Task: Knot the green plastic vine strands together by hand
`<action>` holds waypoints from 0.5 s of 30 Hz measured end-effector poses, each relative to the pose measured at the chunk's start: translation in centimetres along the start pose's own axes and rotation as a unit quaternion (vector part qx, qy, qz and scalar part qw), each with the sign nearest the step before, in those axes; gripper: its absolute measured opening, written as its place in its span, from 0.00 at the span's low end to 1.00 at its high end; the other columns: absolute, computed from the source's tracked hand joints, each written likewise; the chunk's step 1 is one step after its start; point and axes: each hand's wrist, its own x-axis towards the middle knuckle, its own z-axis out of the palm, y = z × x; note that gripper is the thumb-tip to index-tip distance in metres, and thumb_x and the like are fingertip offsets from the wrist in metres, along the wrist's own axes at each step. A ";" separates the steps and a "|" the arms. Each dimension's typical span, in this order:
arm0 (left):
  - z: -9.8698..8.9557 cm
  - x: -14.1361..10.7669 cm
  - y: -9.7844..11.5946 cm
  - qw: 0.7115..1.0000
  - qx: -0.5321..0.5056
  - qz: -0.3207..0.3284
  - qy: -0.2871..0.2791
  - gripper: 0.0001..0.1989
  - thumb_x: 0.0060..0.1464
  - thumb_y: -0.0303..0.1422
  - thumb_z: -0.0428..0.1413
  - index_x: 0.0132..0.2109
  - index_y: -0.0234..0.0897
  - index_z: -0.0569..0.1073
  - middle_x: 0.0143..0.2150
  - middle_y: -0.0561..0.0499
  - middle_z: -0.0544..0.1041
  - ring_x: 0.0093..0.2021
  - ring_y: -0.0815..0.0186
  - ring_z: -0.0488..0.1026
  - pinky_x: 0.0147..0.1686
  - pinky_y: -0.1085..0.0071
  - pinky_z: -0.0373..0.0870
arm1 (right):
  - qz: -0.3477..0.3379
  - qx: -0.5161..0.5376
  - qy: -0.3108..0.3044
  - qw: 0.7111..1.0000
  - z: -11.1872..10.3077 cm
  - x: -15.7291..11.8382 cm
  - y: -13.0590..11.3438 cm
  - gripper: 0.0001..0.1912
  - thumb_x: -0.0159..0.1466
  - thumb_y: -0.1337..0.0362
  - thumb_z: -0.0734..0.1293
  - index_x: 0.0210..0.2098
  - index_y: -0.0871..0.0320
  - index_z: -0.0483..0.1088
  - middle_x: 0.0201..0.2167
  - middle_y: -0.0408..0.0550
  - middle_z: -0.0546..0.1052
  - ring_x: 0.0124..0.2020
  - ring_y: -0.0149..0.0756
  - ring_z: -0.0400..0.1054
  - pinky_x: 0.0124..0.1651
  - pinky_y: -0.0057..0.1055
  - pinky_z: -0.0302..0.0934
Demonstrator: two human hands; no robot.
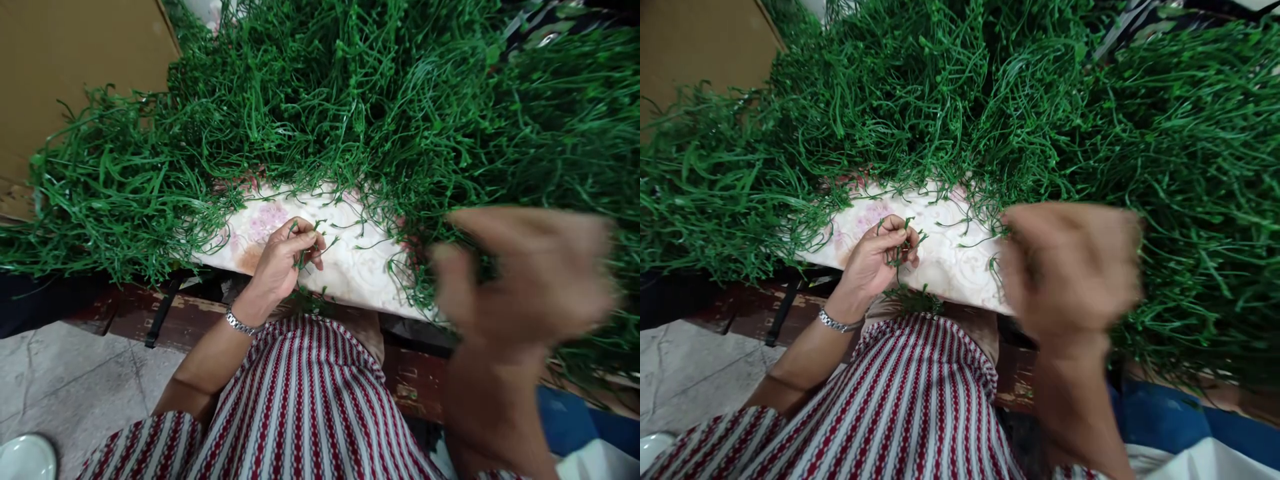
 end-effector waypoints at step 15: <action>-0.5 -0.1 -0.3 0.999 0.015 0.008 0.044 0.07 0.45 0.27 0.56 0.30 0.36 0.62 0.23 0.55 0.71 0.22 0.74 0.68 0.22 0.80 0.63 | -0.033 0.122 -0.073 0.989 9.6 -4.1 -3.2 0.07 0.60 0.72 0.63 0.38 0.57 0.66 0.39 0.50 0.75 0.37 0.34 0.68 0.37 0.33 0.61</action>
